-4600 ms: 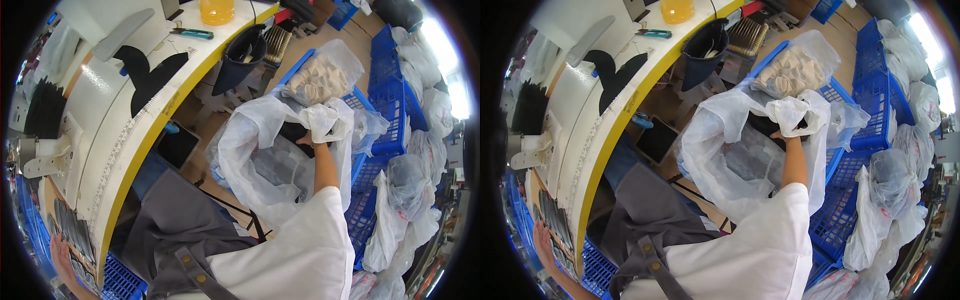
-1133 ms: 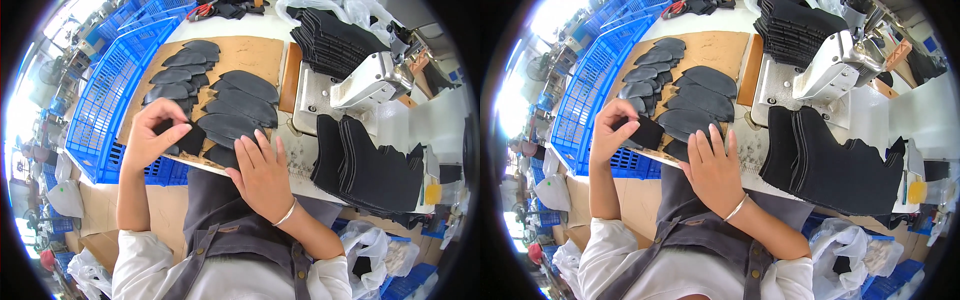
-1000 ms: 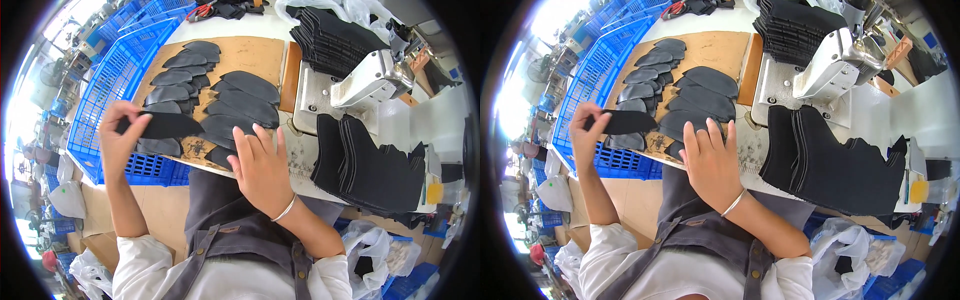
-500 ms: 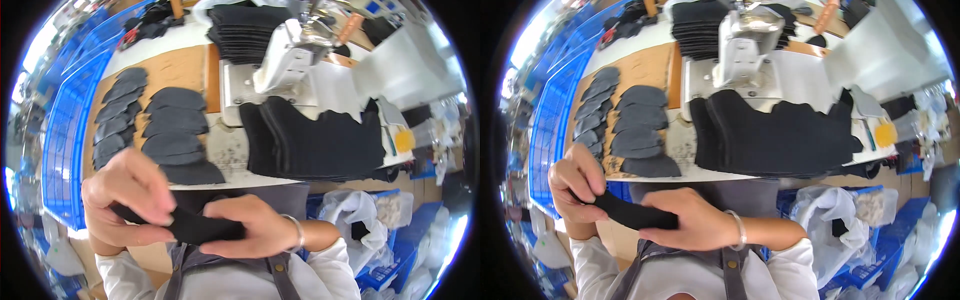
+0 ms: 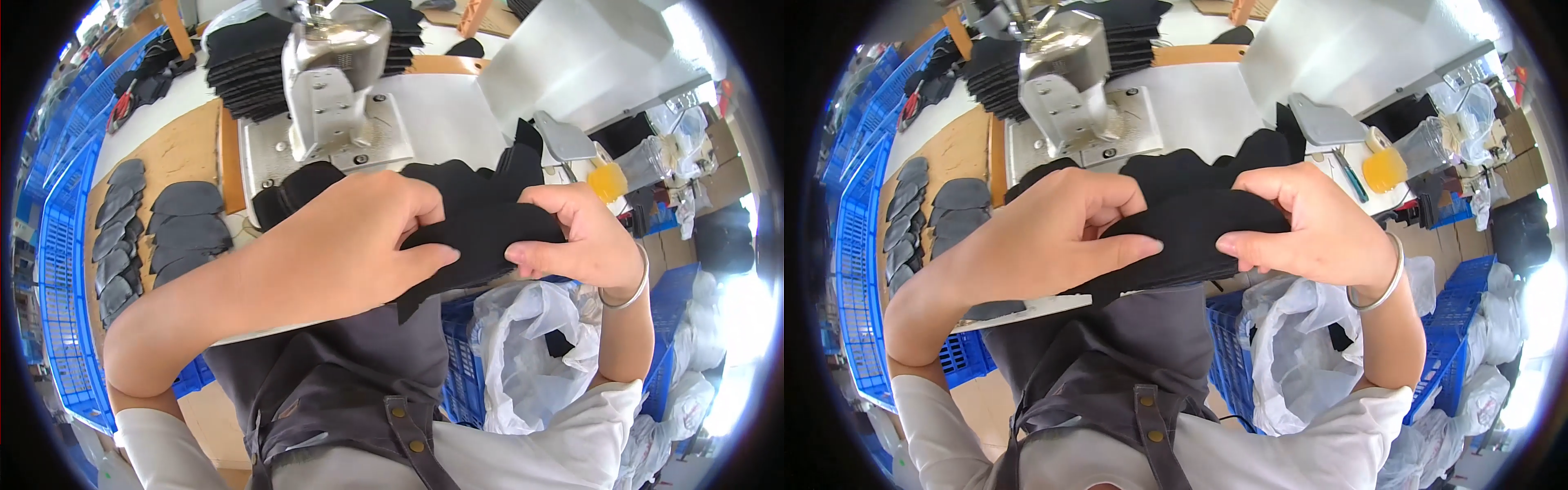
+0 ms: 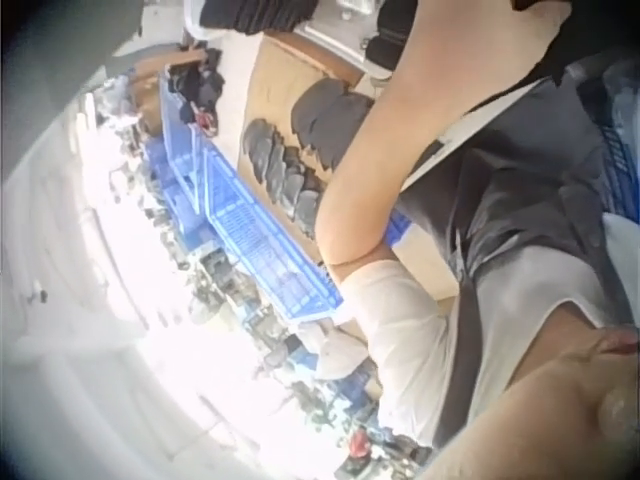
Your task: Organizing and preparing black shoe upper components at a manufacturing workstation.
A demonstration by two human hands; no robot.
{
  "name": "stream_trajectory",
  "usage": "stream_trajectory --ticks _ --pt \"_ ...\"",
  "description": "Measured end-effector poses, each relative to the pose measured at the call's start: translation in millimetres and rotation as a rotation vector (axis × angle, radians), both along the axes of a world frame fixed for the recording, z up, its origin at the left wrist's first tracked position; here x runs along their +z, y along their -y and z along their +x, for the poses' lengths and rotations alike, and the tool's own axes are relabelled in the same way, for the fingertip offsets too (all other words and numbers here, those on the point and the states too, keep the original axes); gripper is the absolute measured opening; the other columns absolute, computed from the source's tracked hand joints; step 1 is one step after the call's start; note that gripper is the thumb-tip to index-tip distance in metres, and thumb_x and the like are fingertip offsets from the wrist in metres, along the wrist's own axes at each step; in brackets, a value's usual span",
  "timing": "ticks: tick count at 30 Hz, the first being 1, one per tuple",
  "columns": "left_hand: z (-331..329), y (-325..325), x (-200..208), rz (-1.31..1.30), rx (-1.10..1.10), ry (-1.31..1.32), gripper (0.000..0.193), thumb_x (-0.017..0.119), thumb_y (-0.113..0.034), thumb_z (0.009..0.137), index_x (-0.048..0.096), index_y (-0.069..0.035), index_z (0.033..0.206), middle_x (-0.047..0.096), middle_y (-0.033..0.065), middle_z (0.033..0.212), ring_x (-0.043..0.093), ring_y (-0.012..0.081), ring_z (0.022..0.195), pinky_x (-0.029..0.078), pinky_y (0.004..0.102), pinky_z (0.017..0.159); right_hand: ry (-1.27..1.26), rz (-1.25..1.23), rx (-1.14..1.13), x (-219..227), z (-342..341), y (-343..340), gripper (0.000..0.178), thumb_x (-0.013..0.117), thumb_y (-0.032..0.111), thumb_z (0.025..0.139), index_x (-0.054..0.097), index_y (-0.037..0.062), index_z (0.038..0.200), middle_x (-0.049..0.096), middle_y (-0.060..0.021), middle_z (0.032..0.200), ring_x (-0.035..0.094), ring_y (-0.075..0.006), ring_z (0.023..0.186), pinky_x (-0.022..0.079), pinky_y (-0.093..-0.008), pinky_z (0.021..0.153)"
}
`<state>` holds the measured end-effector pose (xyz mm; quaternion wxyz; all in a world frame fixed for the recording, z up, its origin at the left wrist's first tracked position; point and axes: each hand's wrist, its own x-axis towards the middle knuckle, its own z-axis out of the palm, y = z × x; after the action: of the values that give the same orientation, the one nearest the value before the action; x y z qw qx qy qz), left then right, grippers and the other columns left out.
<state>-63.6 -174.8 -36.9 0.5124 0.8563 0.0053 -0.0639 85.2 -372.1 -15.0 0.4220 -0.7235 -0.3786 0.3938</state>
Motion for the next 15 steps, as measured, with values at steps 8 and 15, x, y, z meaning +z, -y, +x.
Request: stream_trajectory --ticks 8,15 --pt "11 3 5 0.083 0.021 -0.124 0.023 0.073 -0.013 0.083 0.055 0.001 0.082 0.044 -0.0033 0.055 0.035 0.0013 0.051 0.028 0.0215 0.046 0.100 -0.125 0.136 -7 9 1 0.036 0.073 0.015 0.083 0.044 0.0010 0.066 0.056 -0.0037 0.059 0.064 -0.0081 0.057 0.044 -0.0203 0.046" --pt "12 6 7 0.114 0.036 -0.171 0.027 0.076 -0.011 0.081 0.052 -0.001 0.089 0.044 -0.0047 0.056 0.035 0.0004 0.052 0.028 0.0202 0.047 0.355 -0.103 0.223 -17 14 3 0.038 0.075 0.016 0.076 0.043 -0.0024 0.068 0.037 -0.0167 0.056 0.037 -0.0233 0.046 0.036 -0.0316 0.045"
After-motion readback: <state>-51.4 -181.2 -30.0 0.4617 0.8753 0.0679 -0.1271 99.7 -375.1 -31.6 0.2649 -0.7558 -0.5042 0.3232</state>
